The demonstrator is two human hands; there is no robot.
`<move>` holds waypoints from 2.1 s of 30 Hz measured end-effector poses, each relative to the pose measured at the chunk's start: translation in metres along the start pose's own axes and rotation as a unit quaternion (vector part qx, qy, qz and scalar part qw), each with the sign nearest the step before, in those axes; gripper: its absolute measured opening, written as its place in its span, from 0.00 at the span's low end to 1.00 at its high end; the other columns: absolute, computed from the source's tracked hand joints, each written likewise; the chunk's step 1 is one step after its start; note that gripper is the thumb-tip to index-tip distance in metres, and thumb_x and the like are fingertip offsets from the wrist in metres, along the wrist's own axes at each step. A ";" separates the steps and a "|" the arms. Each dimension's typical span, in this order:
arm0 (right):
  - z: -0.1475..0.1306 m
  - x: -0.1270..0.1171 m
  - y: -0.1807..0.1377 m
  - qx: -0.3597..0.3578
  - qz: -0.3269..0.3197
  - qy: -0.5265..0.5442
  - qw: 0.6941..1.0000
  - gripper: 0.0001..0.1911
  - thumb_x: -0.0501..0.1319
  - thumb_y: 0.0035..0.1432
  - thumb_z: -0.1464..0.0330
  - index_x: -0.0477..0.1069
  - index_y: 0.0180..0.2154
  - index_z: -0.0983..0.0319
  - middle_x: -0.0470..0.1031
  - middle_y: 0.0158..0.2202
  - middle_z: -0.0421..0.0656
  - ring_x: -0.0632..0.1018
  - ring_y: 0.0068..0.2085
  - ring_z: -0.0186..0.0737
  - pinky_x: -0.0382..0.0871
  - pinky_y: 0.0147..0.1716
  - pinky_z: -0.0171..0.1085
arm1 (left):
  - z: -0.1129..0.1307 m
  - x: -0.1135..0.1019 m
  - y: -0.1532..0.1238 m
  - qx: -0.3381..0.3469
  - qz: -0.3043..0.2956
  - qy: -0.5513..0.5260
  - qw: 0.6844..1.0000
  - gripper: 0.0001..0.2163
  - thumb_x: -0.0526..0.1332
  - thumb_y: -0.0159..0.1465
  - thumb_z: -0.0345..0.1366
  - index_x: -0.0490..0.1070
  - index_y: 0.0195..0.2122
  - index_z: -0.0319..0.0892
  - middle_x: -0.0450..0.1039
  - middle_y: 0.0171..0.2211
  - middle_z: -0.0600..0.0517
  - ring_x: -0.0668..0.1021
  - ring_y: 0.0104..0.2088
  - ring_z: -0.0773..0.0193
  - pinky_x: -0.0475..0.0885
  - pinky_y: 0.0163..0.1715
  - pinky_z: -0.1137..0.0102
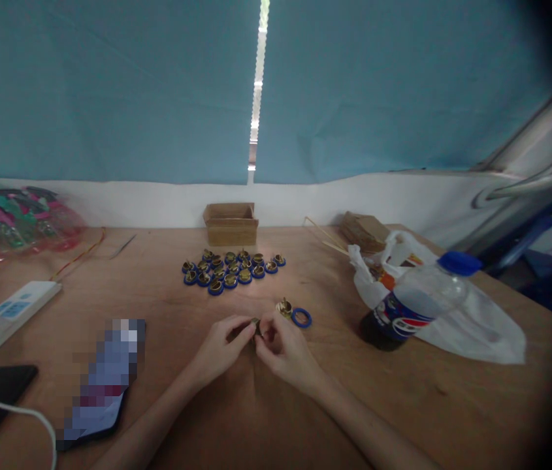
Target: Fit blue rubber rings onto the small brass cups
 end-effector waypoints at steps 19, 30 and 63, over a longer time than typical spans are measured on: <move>0.002 0.001 -0.001 -0.017 0.020 -0.028 0.999 0.10 0.57 0.53 0.75 0.55 0.28 0.58 0.64 0.26 0.37 0.67 0.27 0.35 0.59 0.27 0.34 | -0.002 0.000 0.001 0.024 -0.006 0.007 1.000 0.12 0.56 0.65 0.34 0.77 0.45 0.42 0.79 0.41 0.49 0.78 0.42 0.60 0.70 0.45 0.68; -0.002 -0.001 0.000 -0.011 0.028 -0.017 0.999 0.10 0.57 0.53 0.73 0.56 0.27 0.58 0.64 0.26 0.38 0.67 0.27 0.35 0.59 0.27 0.35 | -0.002 -0.001 0.001 0.018 -0.006 0.007 1.000 0.12 0.55 0.66 0.35 0.77 0.43 0.41 0.79 0.41 0.49 0.78 0.42 0.60 0.71 0.45 0.68; 0.019 -0.011 0.012 0.133 0.137 0.175 0.966 0.11 0.58 0.60 0.62 0.56 0.30 0.58 0.57 0.20 0.32 0.60 0.20 0.31 0.55 0.19 0.31 | -0.014 -0.003 0.003 -0.015 0.097 0.040 0.994 0.14 0.52 0.67 0.40 0.75 0.44 0.40 0.78 0.41 0.47 0.78 0.41 0.58 0.71 0.44 0.66</move>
Point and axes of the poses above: each hand's wrist, its own y-axis towards the middle knuckle, its own x-axis out of the palm, z = x × y, the point moved 1 cm from there along y, towards the middle knuckle
